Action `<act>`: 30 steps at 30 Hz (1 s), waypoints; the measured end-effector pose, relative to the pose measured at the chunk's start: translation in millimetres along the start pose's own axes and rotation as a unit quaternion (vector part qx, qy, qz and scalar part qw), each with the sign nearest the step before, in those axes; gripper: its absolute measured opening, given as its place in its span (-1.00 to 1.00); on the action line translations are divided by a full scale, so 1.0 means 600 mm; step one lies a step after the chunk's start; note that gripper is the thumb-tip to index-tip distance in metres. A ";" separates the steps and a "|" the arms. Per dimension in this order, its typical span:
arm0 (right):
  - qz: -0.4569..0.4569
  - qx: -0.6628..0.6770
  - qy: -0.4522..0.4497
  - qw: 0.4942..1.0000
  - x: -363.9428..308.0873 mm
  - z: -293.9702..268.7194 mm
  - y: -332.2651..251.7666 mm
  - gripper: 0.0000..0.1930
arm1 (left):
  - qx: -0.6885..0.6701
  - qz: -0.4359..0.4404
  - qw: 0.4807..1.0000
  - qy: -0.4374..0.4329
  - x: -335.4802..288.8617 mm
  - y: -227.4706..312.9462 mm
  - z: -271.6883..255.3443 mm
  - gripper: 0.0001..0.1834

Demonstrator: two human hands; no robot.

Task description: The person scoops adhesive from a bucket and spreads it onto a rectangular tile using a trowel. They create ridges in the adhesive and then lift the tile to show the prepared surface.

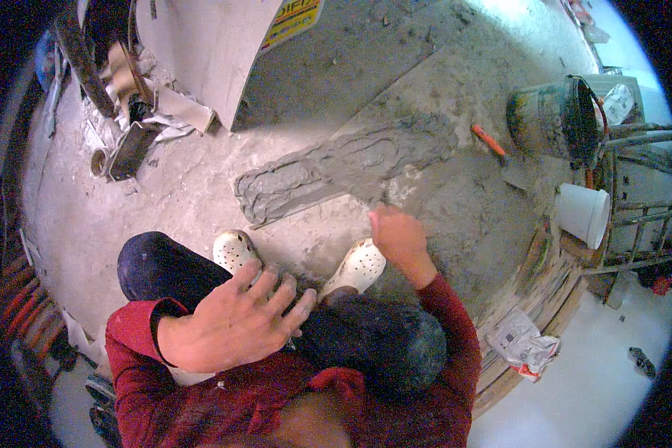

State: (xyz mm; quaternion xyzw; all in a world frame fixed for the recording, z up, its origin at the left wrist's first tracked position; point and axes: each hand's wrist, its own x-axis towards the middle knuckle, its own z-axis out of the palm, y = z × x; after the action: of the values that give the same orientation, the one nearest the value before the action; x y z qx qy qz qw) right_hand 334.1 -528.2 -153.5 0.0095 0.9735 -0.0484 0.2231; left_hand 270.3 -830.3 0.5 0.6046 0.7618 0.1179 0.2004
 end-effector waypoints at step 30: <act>0.149 0.595 -0.211 0.761 0.047 0.100 -0.087 -0.68 | 0.010 0.000 1.000 -0.006 -0.013 0.013 -0.002 -0.48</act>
State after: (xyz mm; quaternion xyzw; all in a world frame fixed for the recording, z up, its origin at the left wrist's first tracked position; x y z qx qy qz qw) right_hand 332.4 -586.2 -214.7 0.2752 0.6637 -0.5846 0.3769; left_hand 278.1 -835.8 5.7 0.6070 0.7620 0.1061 0.1990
